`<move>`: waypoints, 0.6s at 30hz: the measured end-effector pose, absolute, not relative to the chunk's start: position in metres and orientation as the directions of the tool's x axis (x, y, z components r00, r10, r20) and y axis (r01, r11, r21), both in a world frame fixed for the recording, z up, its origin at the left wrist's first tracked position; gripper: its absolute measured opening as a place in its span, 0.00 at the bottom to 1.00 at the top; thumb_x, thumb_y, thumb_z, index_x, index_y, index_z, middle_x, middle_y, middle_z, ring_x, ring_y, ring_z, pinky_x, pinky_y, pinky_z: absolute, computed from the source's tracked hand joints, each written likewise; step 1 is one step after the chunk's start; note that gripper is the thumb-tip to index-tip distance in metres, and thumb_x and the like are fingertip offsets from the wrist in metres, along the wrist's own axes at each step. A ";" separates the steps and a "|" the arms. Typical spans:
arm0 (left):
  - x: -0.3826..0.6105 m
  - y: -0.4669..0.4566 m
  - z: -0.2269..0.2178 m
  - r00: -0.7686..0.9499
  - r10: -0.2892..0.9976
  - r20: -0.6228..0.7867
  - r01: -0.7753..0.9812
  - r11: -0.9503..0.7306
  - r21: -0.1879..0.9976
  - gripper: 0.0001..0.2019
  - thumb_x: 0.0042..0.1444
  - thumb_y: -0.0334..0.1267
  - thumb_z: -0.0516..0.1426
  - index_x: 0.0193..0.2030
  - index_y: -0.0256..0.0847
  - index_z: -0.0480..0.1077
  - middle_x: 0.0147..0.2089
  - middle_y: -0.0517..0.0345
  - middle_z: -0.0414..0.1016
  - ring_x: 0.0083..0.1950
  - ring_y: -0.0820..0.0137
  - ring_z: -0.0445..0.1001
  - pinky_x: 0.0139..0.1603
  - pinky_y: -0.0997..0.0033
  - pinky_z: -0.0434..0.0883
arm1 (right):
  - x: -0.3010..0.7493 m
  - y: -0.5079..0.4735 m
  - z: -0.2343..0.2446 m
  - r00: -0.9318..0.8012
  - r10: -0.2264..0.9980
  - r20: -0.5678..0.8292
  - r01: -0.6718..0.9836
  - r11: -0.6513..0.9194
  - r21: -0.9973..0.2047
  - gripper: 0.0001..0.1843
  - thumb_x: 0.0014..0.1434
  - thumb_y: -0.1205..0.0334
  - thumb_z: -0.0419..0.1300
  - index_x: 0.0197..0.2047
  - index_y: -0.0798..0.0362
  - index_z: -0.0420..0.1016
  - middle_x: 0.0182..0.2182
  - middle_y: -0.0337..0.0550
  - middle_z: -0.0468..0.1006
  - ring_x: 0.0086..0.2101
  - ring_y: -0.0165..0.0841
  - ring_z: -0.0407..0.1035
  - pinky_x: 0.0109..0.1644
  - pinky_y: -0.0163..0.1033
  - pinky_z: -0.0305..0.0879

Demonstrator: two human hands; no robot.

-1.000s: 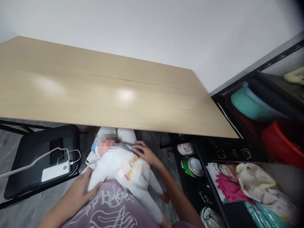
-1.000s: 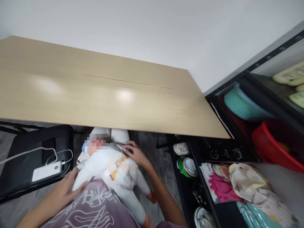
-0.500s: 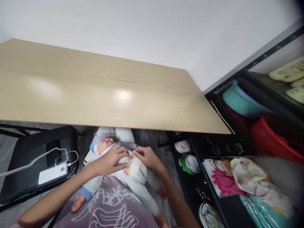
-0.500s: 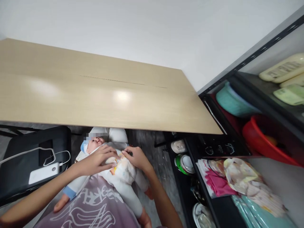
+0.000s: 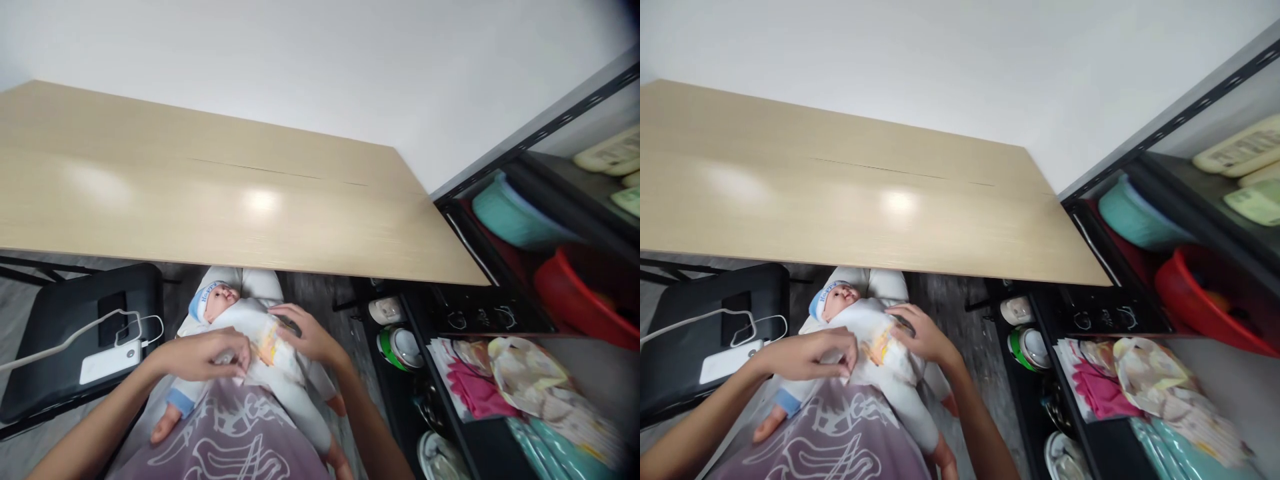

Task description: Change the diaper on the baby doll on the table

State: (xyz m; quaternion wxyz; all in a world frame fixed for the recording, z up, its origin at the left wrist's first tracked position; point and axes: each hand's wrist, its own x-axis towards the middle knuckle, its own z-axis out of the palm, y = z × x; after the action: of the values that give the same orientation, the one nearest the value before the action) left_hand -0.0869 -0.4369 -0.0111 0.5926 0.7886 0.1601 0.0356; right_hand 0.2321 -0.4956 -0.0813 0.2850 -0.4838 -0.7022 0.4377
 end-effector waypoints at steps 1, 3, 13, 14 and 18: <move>-0.092 -0.437 -0.009 0.963 0.217 -0.160 0.208 -0.220 0.953 0.14 0.77 0.52 0.63 0.49 0.44 0.80 0.48 0.52 0.86 0.48 0.62 0.82 0.52 0.64 0.77 | 0.226 -0.497 -0.071 -0.437 0.899 -0.020 0.406 0.177 -0.896 0.23 0.77 0.50 0.64 0.71 0.44 0.80 0.69 0.50 0.80 0.68 0.44 0.74 0.77 0.52 0.66; -0.097 -0.437 -0.006 0.975 0.111 -0.191 0.209 -0.180 0.961 0.14 0.75 0.53 0.64 0.50 0.45 0.81 0.43 0.52 0.87 0.44 0.62 0.84 0.47 0.65 0.77 | 0.219 -0.501 -0.055 -0.479 0.878 -0.020 0.411 0.203 -0.889 0.22 0.77 0.48 0.64 0.68 0.45 0.82 0.66 0.51 0.81 0.66 0.45 0.75 0.75 0.51 0.68; 0.036 -0.414 -0.041 0.940 0.336 -0.050 0.249 -0.583 0.774 0.21 0.65 0.57 0.70 0.54 0.45 0.81 0.56 0.45 0.85 0.64 0.46 0.79 0.69 0.46 0.74 | 0.280 -0.567 -0.037 -0.320 0.785 -0.530 0.461 -0.360 -0.811 0.48 0.79 0.25 0.36 0.43 0.47 0.91 0.30 0.45 0.83 0.34 0.42 0.77 0.42 0.44 0.71; 0.061 -0.412 -0.051 0.961 0.244 -0.132 0.256 -0.593 0.763 0.21 0.60 0.59 0.72 0.49 0.45 0.83 0.52 0.45 0.86 0.62 0.45 0.80 0.67 0.45 0.76 | 0.277 -0.573 -0.044 -0.308 0.784 -0.539 0.482 -0.360 -0.799 0.44 0.78 0.26 0.41 0.44 0.46 0.90 0.30 0.44 0.83 0.34 0.42 0.77 0.42 0.44 0.71; 0.126 -0.415 -0.090 0.919 -0.023 -0.392 0.334 -0.481 0.810 0.20 0.48 0.59 0.77 0.26 0.48 0.79 0.26 0.54 0.79 0.36 0.50 0.84 0.41 0.53 0.79 | 0.261 -0.596 -0.079 -0.173 0.796 -0.580 0.609 -0.377 -0.698 0.30 0.64 0.26 0.59 0.35 0.43 0.85 0.27 0.42 0.82 0.33 0.48 0.78 0.40 0.49 0.73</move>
State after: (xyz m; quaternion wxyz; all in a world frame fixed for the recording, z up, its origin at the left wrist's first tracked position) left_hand 0.1263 -0.4147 -0.0904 0.5009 0.8420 0.0925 -0.1780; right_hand 0.2609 -0.5957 -0.0792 0.0878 -0.6370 -0.5513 0.5315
